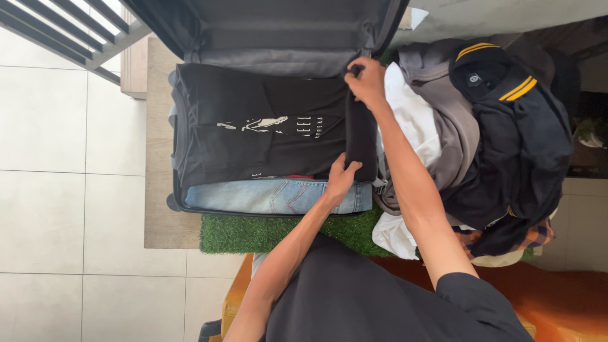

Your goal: The person folds several shirts, a hoodie, and a pair of jeans by hand and places them into an open suitcase.

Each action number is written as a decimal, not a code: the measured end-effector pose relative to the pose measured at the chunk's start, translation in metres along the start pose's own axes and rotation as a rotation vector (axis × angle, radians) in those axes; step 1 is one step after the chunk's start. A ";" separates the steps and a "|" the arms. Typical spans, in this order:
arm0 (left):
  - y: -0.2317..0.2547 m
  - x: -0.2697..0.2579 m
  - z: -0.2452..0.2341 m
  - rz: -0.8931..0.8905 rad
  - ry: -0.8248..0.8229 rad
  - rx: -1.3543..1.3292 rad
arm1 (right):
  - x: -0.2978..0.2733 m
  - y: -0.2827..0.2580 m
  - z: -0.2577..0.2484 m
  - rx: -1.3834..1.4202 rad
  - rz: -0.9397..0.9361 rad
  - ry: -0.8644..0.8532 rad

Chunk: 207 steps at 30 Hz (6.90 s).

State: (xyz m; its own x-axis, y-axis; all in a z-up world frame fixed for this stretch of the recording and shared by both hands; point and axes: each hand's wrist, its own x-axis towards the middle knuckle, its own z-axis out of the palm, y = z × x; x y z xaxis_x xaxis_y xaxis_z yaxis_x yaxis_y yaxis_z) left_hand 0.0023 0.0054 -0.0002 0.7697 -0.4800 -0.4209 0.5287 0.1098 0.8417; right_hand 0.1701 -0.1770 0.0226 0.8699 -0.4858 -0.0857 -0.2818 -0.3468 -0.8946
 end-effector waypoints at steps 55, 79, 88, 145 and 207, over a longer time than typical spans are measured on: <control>0.051 0.207 -0.056 0.127 0.160 0.505 | -0.247 0.005 -0.075 -0.546 -0.010 -0.010; 0.088 0.149 0.008 0.711 0.510 1.210 | -0.250 0.019 -0.062 -0.451 0.014 0.049; 0.060 0.158 0.064 0.355 0.098 1.539 | -0.237 0.036 -0.037 -0.622 0.052 0.099; 0.103 0.097 -0.143 0.252 0.273 0.553 | -0.246 -0.018 0.055 -0.029 0.019 0.072; 0.135 0.186 -0.158 0.555 0.144 1.043 | -0.128 0.044 0.056 -0.137 0.146 -0.032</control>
State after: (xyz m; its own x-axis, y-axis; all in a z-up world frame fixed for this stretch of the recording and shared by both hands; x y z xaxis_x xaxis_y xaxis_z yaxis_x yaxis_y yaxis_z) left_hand 0.2738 0.0687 -0.0180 0.8700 -0.4806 0.1104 -0.3846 -0.5212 0.7618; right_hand 0.0695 -0.0849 -0.0302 0.8278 -0.5135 -0.2259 -0.4562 -0.3817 -0.8038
